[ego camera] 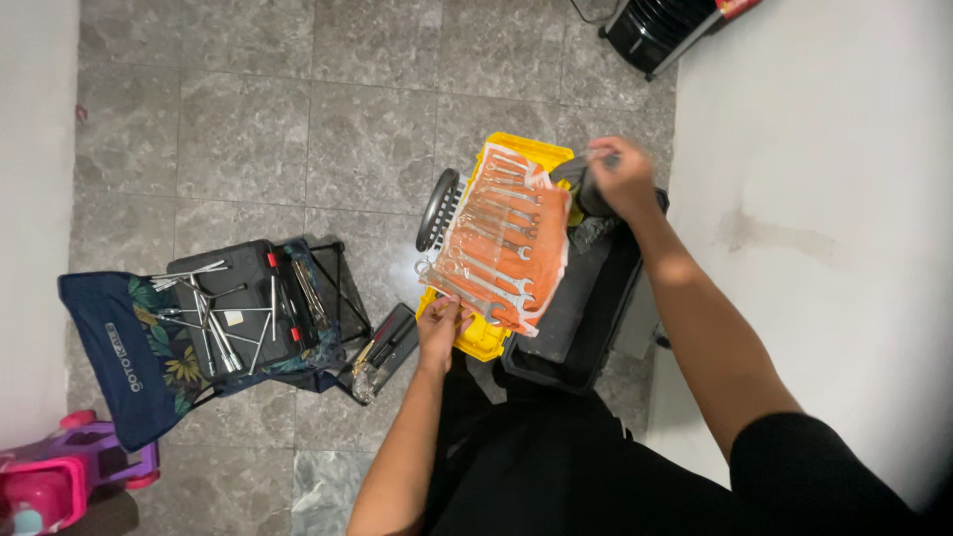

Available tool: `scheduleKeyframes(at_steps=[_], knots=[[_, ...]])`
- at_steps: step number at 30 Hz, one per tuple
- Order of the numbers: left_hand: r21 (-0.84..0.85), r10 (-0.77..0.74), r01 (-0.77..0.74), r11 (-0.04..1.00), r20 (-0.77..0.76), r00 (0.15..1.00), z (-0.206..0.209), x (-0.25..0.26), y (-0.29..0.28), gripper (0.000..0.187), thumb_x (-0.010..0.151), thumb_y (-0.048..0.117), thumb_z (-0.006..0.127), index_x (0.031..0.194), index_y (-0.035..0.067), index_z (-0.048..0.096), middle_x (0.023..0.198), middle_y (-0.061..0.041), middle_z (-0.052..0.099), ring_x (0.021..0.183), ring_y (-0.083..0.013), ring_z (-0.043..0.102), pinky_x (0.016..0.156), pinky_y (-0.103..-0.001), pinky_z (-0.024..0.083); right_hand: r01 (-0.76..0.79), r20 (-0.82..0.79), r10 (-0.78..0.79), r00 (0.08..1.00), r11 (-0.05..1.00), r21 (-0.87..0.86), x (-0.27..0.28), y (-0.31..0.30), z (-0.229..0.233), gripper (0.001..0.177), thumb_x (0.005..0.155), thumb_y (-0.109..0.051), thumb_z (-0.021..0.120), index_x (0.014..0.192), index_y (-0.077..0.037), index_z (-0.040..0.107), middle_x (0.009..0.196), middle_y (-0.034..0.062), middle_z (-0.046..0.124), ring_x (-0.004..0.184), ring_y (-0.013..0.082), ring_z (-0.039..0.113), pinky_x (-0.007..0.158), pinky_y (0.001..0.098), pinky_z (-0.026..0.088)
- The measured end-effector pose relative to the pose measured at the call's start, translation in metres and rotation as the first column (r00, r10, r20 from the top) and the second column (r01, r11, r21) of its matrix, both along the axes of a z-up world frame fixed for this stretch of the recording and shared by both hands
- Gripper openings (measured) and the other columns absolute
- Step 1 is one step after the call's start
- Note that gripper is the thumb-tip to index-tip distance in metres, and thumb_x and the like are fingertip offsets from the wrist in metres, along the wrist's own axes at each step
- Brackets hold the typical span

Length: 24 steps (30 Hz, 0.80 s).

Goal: The person opens a yellow toolbox and transfers tools including wrenches, screwdrivers, and a hammer into a black tool bag. They then wipe a wrench with a cloth and place it back in the toolbox.

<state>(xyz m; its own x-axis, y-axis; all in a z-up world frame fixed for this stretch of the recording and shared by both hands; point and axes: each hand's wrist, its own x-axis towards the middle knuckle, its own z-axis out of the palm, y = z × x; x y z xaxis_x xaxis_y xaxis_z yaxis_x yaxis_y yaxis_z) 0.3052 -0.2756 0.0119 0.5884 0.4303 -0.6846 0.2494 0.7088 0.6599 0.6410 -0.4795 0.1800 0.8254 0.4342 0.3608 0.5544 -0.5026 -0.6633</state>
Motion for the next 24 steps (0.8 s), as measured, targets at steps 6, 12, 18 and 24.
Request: scheduleKeyframes(at_steps=[6, 12, 18, 24], knots=[[-0.021, -0.082, 0.084, 0.996, 0.087, 0.993, -0.01, -0.003, 0.013, 0.033, 0.094, 0.013, 0.065, 0.122, -0.002, 0.058, 0.109, -0.013, 0.07, 0.096, -0.0226, 0.073, 0.086, -0.037, 0.064, 0.401, -0.097, -0.39, 0.916, 0.897, 0.184, -0.064, -0.053, 0.065, 0.008, 0.1, -0.005, 0.07, 0.107, -0.003, 0.072, 0.083, 0.0062, 0.067, 0.078, 0.0158, 0.062, 0.076, 0.0273, 0.05], [-0.118, -0.082, 0.082, 0.99, 0.009, 0.997, -0.024, 0.005, 0.021, 0.02, 0.095, 0.016, 0.066, 0.109, 0.002, 0.062, 0.107, -0.007, 0.07, 0.096, -0.0183, 0.07, 0.087, -0.039, 0.064, 0.105, -0.306, -0.105, 0.946, 0.994, -0.017, -0.146, -0.047, 0.102, 0.016, 0.097, -0.021, 0.075, 0.106, -0.007, 0.072, 0.085, 0.0023, 0.072, 0.075, 0.0107, 0.065, 0.068, 0.028, 0.051], [0.017, -0.139, 0.14, 0.99, -0.046, 0.989, -0.036, 0.017, 0.011, 0.02, 0.09, 0.019, 0.073, 0.092, 0.008, 0.057, 0.085, -0.004, 0.062, 0.077, -0.0156, 0.065, 0.077, -0.037, 0.061, 0.152, -0.356, -0.24, 0.903, 0.954, -0.26, -0.203, -0.002, 0.06, 0.034, 0.088, -0.038, 0.08, 0.095, -0.007, 0.068, 0.071, 0.0118, 0.068, 0.064, 0.0263, 0.07, 0.059, 0.0376, 0.052], [0.737, -0.039, 0.085, 0.671, -0.079, 0.996, -0.032, -0.004, 0.025, 0.034, 0.094, 0.028, 0.08, 0.098, 0.002, 0.058, 0.084, -0.011, 0.058, 0.076, -0.0247, 0.056, 0.072, -0.036, 0.05, 0.371, -0.269, -0.502, 0.822, 0.83, -0.417, -0.213, -0.048, 0.012, 0.045, 0.091, -0.045, 0.074, 0.114, -0.009, 0.062, 0.069, 0.0143, 0.068, 0.067, 0.0358, 0.069, 0.062, 0.047, 0.05]])
